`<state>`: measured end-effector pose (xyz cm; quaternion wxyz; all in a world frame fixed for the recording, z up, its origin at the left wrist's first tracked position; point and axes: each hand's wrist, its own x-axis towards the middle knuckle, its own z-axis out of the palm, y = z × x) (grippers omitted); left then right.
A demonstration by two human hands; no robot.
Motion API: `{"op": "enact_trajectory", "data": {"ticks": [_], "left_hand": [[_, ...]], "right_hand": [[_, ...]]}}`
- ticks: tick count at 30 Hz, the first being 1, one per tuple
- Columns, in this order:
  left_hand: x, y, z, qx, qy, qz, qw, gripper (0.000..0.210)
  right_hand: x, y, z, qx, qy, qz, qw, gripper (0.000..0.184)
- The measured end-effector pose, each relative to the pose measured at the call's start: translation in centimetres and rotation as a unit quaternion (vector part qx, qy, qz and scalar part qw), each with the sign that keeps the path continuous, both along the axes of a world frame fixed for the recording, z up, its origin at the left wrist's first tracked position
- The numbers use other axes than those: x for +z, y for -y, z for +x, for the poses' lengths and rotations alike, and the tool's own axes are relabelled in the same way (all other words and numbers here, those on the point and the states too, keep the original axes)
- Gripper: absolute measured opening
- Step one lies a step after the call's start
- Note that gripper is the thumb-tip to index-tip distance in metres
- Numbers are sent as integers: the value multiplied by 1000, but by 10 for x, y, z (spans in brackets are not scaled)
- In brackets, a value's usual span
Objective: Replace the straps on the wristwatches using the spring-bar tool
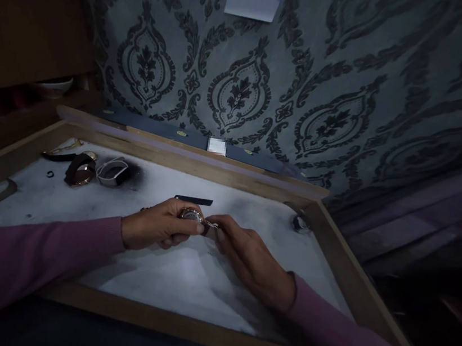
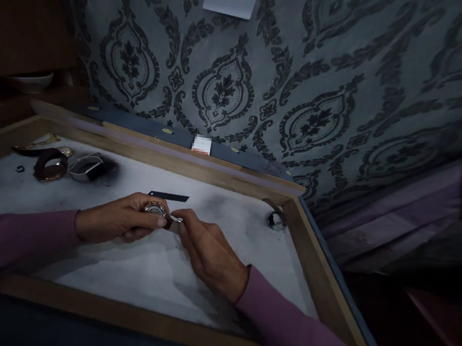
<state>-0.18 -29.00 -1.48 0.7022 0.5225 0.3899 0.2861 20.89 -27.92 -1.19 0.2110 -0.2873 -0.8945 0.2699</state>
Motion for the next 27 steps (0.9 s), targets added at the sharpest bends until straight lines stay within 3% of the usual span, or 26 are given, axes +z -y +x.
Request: {"op": "enact_trajectory", "data": {"ticks": [5, 9, 19, 24, 27], "left_hand": [[-1, 0, -1, -5, 14, 6, 1000, 19], [-1, -1, -1, -10, 17, 13, 1000, 19], [-6, -2, 0, -1, 2, 9, 1000, 23], [-6, -1, 1, -5, -5, 21, 1000, 21], [-5, -1, 1, -5, -13, 19, 1000, 20]], "right_hand": [[1, -1, 0, -27, -3, -45, 999, 11], [-1, -3, 0, -31, -24, -64, 997, 14], [3, -4, -3, -88, -114, 159, 977, 12], [8, 0, -4, -97, -121, 179, 972, 14], [9, 1, -5, -90, -115, 144, 979, 16]]}}
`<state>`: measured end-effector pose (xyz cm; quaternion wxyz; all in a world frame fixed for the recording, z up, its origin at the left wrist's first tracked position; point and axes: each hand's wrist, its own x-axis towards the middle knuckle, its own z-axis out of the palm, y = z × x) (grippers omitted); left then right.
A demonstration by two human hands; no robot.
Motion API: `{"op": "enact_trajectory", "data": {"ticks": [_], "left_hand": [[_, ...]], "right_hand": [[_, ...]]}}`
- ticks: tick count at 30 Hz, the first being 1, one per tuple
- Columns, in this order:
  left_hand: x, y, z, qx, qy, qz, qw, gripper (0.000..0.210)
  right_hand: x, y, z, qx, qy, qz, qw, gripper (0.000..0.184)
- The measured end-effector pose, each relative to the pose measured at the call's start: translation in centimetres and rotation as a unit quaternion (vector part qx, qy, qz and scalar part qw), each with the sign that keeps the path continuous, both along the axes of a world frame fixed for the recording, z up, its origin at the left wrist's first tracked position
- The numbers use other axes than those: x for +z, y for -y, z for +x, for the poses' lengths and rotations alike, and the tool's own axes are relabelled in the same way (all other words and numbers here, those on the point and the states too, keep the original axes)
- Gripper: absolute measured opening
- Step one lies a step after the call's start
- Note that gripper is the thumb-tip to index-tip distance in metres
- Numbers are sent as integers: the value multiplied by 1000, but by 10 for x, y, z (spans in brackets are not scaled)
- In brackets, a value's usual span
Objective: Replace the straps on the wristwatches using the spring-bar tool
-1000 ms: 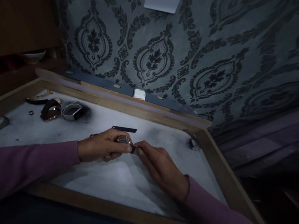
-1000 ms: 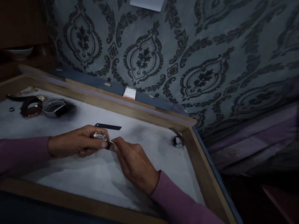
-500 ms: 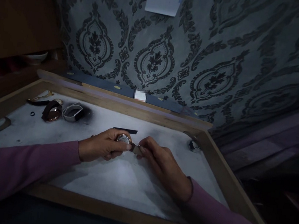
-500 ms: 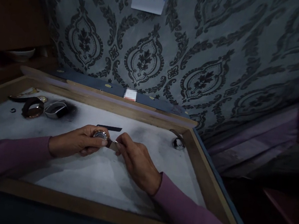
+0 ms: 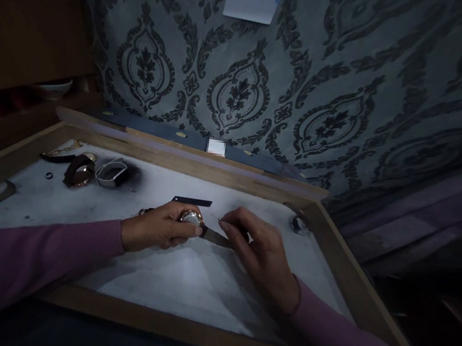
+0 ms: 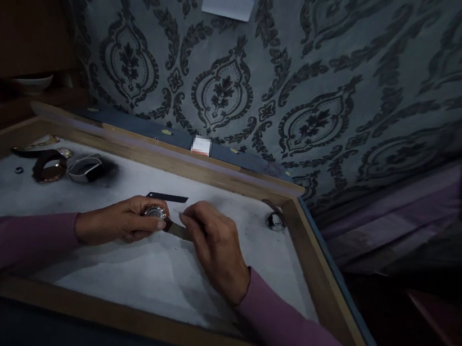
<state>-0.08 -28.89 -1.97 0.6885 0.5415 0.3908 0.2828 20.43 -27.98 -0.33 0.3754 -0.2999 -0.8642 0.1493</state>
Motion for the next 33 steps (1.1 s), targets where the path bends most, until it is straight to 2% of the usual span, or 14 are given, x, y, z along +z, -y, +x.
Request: {"op": "enact_trajectory", "data": {"ticks": [3, 5, 10, 19, 28, 33], "left_hand": [[1, 0, 0, -6, -3, -4, 1000, 20], [1, 1, 1, -10, 2, -6, 1000, 19], [1, 1, 1, -15, 14, -3, 1000, 19], [0, 1, 0, -13, 31, -10, 999, 21], [1, 1, 0, -7, 44, -19, 999, 18], [2, 1, -1, -8, 53, -14, 998, 18]], "right_hand": [[-2, 0, -1, 16, 1, -64, 998, 17], [-5, 0, -2, 13, 6, -81, 997, 18], [-7, 1, -2, -15, 29, -71, 997, 8], [-3, -1, 0, 10, 10, -104, 994, 18], [-6, -2, 3, -38, 62, -53, 996, 18], [-8, -2, 4, 1, 77, -88, 993, 22]]}}
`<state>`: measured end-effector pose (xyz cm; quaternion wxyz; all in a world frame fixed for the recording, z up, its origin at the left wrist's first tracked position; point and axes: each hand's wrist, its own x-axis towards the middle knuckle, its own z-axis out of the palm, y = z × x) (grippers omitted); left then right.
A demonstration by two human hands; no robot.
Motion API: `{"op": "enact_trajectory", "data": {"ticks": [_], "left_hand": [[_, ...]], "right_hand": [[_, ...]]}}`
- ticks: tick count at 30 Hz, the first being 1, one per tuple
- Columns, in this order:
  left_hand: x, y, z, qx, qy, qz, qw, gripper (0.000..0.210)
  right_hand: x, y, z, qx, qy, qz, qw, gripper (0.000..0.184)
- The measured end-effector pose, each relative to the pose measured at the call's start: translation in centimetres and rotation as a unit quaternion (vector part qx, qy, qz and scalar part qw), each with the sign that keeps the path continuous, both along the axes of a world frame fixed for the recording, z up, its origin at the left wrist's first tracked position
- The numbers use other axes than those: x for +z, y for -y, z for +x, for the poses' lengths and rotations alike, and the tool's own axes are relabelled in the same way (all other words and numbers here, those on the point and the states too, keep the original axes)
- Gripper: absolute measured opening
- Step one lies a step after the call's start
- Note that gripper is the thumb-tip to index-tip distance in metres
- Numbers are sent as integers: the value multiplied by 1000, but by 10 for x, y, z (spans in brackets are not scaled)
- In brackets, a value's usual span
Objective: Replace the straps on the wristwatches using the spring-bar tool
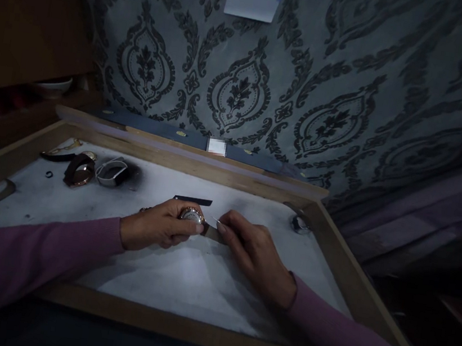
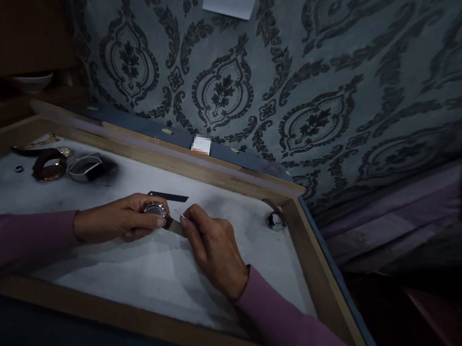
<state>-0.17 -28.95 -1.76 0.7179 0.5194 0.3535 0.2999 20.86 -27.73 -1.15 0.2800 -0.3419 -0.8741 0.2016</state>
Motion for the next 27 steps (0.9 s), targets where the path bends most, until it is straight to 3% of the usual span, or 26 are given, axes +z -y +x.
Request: {"op": "enact_trajectory", "data": {"ticks": [6, 19, 27], "left_hand": [[0, 0, -1, 0, 3, -11, 1000, 19], [-1, 0, -1, 3, -5, 2, 1000, 22], [0, -1, -1, 0, -5, -5, 1000, 19]], "right_hand": [[-2, -2, 2, 21, -11, 41, 999, 24], [3, -2, 0, 61, -8, 3, 998, 31], [1, -3, 1, 59, -21, 28, 998, 28]]}}
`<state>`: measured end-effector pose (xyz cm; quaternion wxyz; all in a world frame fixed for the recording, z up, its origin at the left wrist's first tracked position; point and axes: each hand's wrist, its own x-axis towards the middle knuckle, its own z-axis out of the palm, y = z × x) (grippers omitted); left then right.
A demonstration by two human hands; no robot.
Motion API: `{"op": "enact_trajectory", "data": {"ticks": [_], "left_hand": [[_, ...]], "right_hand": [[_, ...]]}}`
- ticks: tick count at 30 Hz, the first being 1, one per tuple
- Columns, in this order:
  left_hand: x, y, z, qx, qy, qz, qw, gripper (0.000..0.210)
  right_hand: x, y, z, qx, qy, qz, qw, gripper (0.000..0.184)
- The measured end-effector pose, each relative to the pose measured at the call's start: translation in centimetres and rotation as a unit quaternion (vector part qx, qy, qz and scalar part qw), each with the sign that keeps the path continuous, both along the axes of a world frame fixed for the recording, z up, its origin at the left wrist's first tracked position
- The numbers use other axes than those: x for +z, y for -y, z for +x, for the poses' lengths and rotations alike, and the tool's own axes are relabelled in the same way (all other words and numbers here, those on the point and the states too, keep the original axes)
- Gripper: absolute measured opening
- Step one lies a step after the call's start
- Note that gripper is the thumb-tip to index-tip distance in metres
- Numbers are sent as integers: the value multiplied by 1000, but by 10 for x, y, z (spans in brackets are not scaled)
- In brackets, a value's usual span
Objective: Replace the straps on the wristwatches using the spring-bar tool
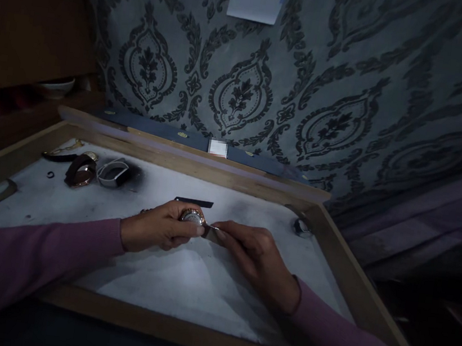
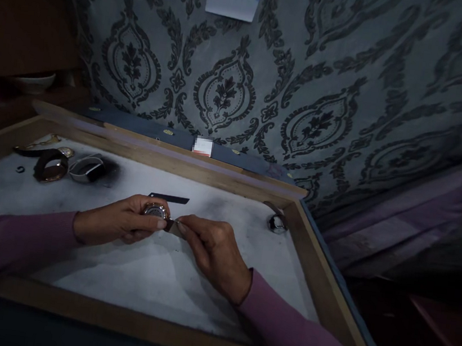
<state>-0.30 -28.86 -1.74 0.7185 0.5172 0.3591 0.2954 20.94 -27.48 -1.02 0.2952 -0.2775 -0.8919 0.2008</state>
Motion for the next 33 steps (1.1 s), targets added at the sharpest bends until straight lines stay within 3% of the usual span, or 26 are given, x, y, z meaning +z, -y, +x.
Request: {"op": "enact_trajectory", "data": {"ticks": [33], "left_hand": [[-1, 0, 0, -2, 8, -6, 1000, 18]], "right_hand": [[0, 1, -1, -12, -14, -3, 1000, 22]]}}
